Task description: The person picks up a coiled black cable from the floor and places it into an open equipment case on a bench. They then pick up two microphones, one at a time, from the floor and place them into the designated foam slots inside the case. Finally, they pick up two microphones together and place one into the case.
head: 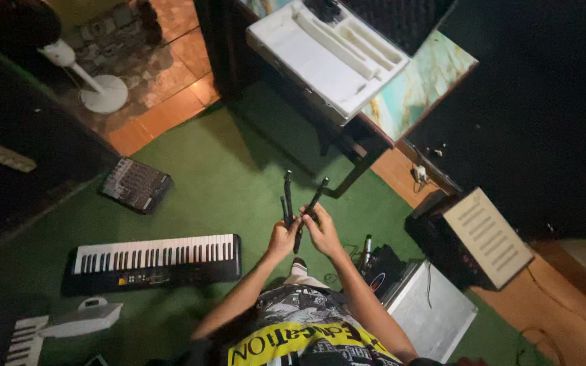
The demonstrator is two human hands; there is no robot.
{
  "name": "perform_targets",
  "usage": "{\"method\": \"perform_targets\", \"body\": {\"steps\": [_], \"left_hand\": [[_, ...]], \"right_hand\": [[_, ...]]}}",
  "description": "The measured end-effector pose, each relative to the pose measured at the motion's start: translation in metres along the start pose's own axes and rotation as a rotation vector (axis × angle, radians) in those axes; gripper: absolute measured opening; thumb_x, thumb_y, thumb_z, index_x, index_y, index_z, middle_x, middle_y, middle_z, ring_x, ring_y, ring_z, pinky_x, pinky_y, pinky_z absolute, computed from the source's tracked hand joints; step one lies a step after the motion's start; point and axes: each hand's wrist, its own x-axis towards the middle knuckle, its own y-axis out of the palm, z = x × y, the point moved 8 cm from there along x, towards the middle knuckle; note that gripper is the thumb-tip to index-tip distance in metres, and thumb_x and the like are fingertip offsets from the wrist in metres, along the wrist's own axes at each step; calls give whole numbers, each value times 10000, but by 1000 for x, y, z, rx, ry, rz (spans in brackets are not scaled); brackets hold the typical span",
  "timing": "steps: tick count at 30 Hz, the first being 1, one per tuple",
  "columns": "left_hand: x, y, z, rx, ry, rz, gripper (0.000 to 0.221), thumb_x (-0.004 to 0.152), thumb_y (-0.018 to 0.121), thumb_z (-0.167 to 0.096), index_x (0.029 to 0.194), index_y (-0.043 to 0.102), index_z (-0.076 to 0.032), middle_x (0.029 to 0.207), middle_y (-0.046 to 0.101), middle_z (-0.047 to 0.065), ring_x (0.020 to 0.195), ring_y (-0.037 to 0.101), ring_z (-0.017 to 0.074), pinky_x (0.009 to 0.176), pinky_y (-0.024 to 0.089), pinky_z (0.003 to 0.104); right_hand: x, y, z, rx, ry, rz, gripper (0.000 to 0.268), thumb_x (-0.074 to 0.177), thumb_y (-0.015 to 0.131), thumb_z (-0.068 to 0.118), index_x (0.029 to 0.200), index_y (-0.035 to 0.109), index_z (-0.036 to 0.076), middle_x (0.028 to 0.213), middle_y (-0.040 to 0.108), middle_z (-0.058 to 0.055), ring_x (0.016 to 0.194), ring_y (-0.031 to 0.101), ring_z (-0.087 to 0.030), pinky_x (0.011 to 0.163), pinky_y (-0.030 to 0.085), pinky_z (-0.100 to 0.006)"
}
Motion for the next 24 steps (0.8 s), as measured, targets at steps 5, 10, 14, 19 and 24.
{"method": "perform_targets", "body": {"steps": [5,10,14,19,24], "left_hand": [[37,6,-1,-78,-57,-136,292,1033,618,-307,906,598,-45,661,585,-11,555,549,99,498,444,298],[55,1,-14,17,-19,-226,255,1042,622,-272,955,658,-35,678,618,8,594,586,101,533,476,290],[77,-14,2,-124,-58,-276,232,1028,556,-239,951,634,-34,705,642,5,604,616,103,552,511,299],[113,-49,4,45,60,-417,245,1064,544,-194,902,606,-21,697,597,4,634,553,91,566,464,296],[173,-80,15,-172,4,-448,316,1075,569,-221,823,565,-31,638,498,-15,555,460,98,501,372,305]], "right_hand": [[42,-14,-3,-26,-18,81,276,992,608,138,1211,648,-26,1121,629,-114,1004,649,-193,877,525,-325],[66,-13,-27,21,-37,132,203,1044,582,154,1131,651,-15,1069,658,-116,988,665,-209,891,536,-338],[88,-10,-31,29,-88,143,199,1064,538,161,1129,628,-4,1031,684,-107,983,669,-204,907,532,-338],[127,-1,-47,23,-12,168,192,1068,519,161,1108,621,2,1004,705,-104,926,660,-198,869,527,-339],[186,9,-73,123,172,148,298,1074,524,182,1286,642,9,854,607,-126,744,590,-220,762,569,-353]]}}
